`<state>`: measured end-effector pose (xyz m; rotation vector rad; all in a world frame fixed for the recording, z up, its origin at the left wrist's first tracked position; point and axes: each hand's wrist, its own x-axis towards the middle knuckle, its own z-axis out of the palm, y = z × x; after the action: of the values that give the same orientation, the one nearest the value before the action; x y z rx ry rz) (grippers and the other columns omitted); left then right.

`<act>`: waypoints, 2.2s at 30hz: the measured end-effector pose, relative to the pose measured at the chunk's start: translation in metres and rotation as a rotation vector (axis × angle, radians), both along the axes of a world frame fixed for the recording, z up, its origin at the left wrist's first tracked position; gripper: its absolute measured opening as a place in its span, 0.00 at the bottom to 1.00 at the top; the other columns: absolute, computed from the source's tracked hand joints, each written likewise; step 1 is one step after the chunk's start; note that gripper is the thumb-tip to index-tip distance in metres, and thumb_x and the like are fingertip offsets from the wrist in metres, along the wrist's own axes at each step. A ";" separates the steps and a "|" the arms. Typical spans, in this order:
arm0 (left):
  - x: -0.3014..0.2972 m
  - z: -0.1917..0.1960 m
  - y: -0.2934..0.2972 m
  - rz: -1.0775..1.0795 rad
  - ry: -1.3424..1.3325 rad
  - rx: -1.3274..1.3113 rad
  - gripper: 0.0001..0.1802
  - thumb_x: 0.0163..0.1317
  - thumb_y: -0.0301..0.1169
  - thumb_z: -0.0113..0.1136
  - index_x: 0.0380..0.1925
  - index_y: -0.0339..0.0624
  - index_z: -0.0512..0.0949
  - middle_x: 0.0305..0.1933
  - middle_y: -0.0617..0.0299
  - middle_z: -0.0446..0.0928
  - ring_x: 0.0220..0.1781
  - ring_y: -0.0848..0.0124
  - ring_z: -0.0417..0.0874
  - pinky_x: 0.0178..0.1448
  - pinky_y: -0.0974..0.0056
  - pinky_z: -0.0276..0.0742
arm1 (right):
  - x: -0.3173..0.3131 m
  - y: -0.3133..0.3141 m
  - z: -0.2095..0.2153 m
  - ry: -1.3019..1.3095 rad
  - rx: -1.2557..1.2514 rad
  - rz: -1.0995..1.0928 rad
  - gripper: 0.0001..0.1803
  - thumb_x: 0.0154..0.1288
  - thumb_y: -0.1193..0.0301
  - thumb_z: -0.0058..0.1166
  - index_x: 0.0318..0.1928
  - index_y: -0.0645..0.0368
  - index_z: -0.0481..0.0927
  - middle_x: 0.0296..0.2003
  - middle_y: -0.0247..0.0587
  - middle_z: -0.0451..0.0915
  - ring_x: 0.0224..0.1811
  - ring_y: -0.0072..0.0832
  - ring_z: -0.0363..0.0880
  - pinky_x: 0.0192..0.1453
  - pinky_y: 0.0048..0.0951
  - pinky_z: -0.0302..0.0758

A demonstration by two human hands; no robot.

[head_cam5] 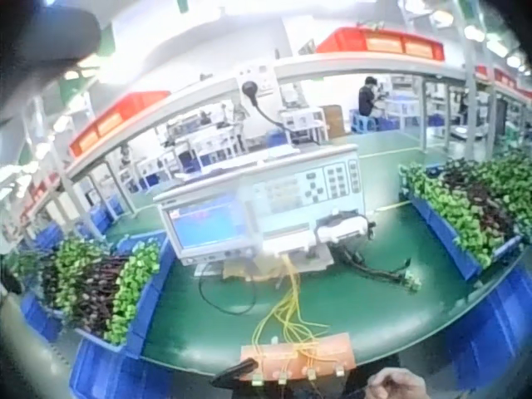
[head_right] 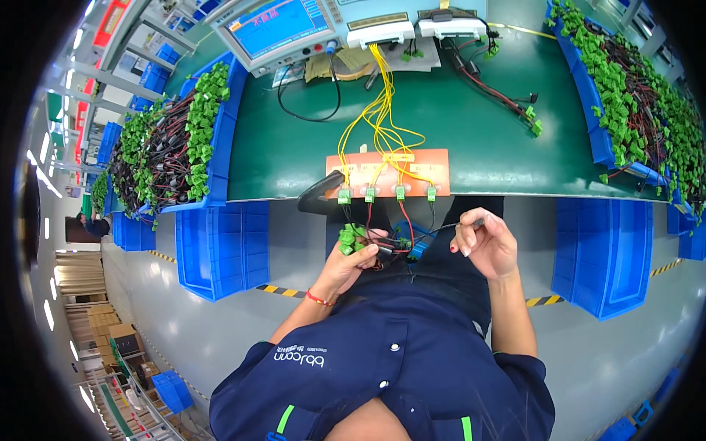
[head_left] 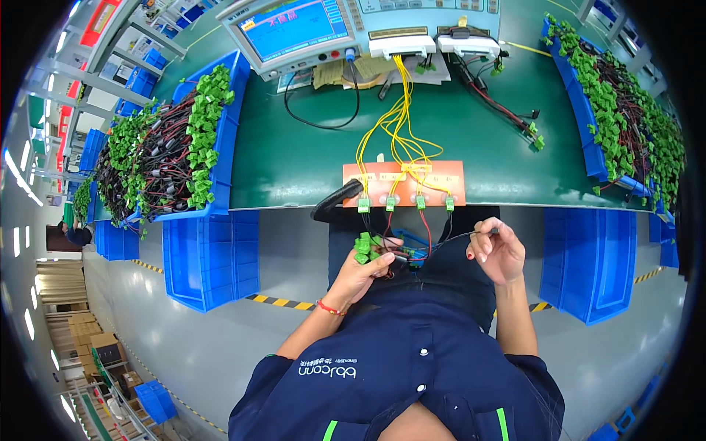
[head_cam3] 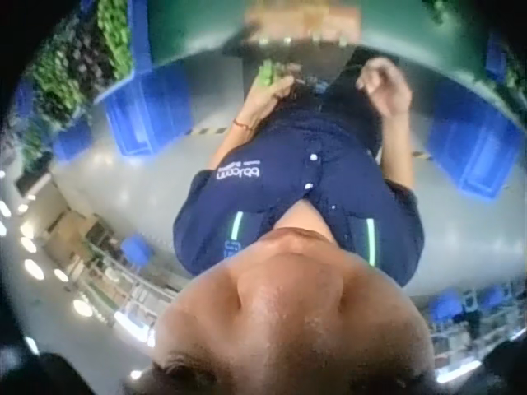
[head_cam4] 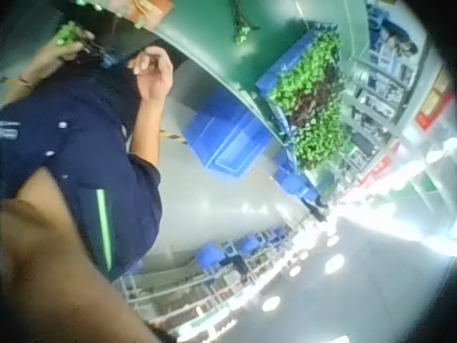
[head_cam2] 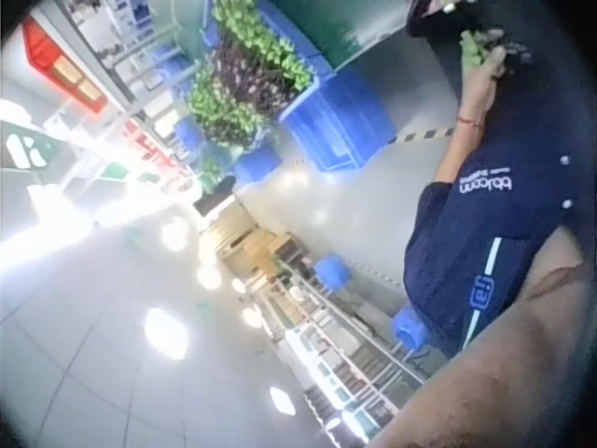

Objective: The person repeatedly picks up green electrical connectors from blue bins, connects them to wires on a test board, and places them back into the bins. The process involves handling multiple connectors and wires in a repetitive assembly or testing loop.

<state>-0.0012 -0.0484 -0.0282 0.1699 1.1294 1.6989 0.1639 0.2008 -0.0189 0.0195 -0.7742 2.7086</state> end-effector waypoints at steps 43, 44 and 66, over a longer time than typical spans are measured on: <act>-0.025 0.099 -0.017 0.009 0.012 0.174 0.18 0.79 0.42 0.43 0.38 0.40 0.73 0.17 0.73 0.57 0.14 0.80 0.59 0.20 0.70 0.63 | -0.020 -0.069 0.050 -0.237 0.661 0.524 0.19 0.72 0.78 0.43 0.60 0.64 0.77 0.54 0.44 0.77 0.65 0.34 0.72 0.70 0.33 0.66; -0.036 0.111 -0.028 0.048 0.077 0.232 0.18 0.79 0.43 0.43 0.38 0.40 0.73 0.16 0.73 0.57 0.12 0.80 0.58 0.15 0.70 0.61 | -0.021 -0.075 0.052 -0.287 0.613 0.503 0.20 0.74 0.76 0.43 0.62 0.64 0.77 0.58 0.43 0.76 0.69 0.33 0.68 0.72 0.32 0.64; -0.484 0.227 -0.045 0.241 2.297 -0.720 0.22 0.64 0.46 0.65 0.51 0.44 0.81 0.44 0.45 0.83 0.49 0.43 0.81 0.49 0.49 0.79 | -0.017 -0.053 0.014 -0.683 1.155 0.358 0.17 0.75 0.65 0.51 0.57 0.62 0.79 0.47 0.47 0.83 0.50 0.34 0.84 0.54 0.32 0.77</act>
<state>-0.4848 -0.0933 0.1990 1.8005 3.2198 0.4049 0.1474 0.1483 -0.0047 -0.5540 -2.6020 2.0928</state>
